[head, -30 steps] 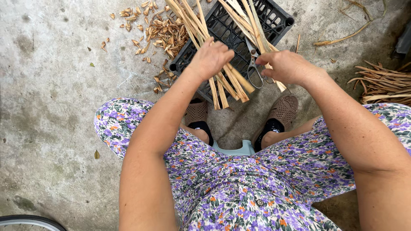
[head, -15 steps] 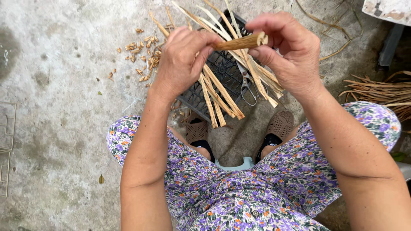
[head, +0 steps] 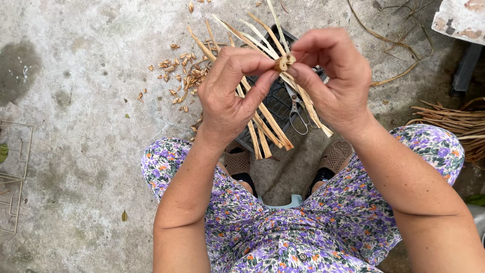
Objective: The person sits on a low stool and processes dried palm leaf strips. They peel and fold the ends of individual strips by hand, stretch a long strip, then use scissors to trim the torn edges off each strip and place the trimmed strips into a black plastic crate.
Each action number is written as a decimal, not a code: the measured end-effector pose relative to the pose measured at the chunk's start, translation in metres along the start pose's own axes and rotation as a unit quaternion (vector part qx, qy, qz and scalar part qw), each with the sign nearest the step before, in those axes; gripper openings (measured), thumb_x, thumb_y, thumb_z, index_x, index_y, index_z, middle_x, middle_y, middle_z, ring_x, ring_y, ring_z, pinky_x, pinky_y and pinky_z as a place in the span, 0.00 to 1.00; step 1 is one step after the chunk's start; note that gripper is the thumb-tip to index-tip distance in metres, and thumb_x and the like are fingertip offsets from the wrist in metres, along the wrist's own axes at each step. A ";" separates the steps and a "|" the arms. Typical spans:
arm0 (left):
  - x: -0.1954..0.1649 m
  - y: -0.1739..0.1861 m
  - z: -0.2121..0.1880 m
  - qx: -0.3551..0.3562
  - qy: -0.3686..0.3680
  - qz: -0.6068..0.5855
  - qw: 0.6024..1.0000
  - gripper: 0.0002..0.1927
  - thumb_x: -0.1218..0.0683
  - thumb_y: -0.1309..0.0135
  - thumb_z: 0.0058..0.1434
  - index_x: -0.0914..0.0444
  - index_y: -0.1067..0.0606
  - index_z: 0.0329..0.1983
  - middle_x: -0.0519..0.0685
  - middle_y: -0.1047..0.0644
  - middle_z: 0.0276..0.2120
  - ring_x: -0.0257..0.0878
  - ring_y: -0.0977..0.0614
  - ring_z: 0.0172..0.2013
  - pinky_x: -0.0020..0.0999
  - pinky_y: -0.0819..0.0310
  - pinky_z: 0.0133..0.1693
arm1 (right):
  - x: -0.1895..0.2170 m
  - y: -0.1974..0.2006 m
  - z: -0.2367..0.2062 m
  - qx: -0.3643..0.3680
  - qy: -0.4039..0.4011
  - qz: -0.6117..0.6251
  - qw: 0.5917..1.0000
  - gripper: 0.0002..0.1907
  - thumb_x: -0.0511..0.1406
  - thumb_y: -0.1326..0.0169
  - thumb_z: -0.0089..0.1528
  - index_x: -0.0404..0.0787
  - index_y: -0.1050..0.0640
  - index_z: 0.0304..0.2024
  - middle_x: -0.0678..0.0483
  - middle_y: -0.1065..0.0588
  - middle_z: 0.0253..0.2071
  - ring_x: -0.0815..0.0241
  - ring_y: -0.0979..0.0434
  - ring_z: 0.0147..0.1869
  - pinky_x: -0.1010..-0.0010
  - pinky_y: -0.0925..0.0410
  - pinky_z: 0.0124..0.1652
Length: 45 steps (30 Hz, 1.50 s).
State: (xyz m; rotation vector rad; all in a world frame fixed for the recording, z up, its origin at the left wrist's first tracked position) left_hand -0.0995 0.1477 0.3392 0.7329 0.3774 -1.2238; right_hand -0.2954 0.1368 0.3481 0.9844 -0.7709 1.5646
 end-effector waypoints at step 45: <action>-0.075 -0.011 0.019 -0.055 0.133 -0.133 0.981 0.07 0.62 0.42 0.74 0.65 0.25 0.52 0.46 0.21 0.43 0.31 0.15 0.44 0.25 0.15 0.50 | 0.082 0.009 0.001 0.052 -0.026 0.014 0.998 0.10 0.26 0.46 0.69 0.32 0.30 0.51 0.56 0.26 0.48 0.70 0.22 0.52 0.78 0.25 0.55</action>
Point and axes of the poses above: each hand's wrist, its own z-axis towards the middle knuckle, its own y-axis out of the back of the hand, x = y × z, the point moved 1 cm from there along z, towards the middle knuckle
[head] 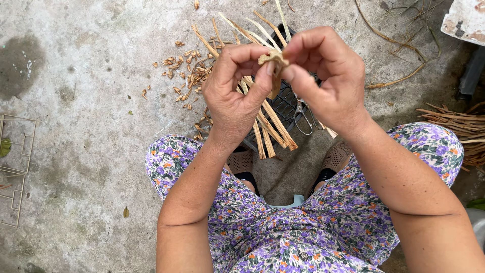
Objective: The person sits on a low stool and processes dried palm leaf strips. They peel and fold the ends of individual strips by hand, stretch a long strip, then use scissors to trim the torn edges off each strip and place the trimmed strips into a black plastic crate.
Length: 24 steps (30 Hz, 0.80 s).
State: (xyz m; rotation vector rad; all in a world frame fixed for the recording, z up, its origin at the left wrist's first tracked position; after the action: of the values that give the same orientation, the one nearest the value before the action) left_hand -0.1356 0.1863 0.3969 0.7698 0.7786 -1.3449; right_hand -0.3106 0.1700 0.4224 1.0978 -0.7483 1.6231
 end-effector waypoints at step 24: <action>-0.011 -0.007 0.009 0.057 -0.086 -0.009 0.995 0.05 0.59 0.46 0.71 0.61 0.28 0.47 0.51 0.20 0.45 0.38 0.16 0.38 0.30 0.17 0.39 | -0.006 0.029 0.018 -0.122 -0.099 0.182 0.971 0.04 0.29 0.50 0.71 0.37 0.24 0.42 0.50 0.21 0.40 0.66 0.19 0.39 0.77 0.25 0.38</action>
State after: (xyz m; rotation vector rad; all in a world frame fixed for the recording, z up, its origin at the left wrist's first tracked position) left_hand -0.1434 0.1841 0.4104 0.7264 0.5792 -1.4606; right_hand -0.3325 0.1428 0.4253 0.9910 -1.3085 1.6786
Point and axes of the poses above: each hand's wrist, its own z-axis towards the middle knuckle, its own y-axis out of the back of the hand, x = y × z, the point moved 1 cm from there along z, towards the middle knuckle
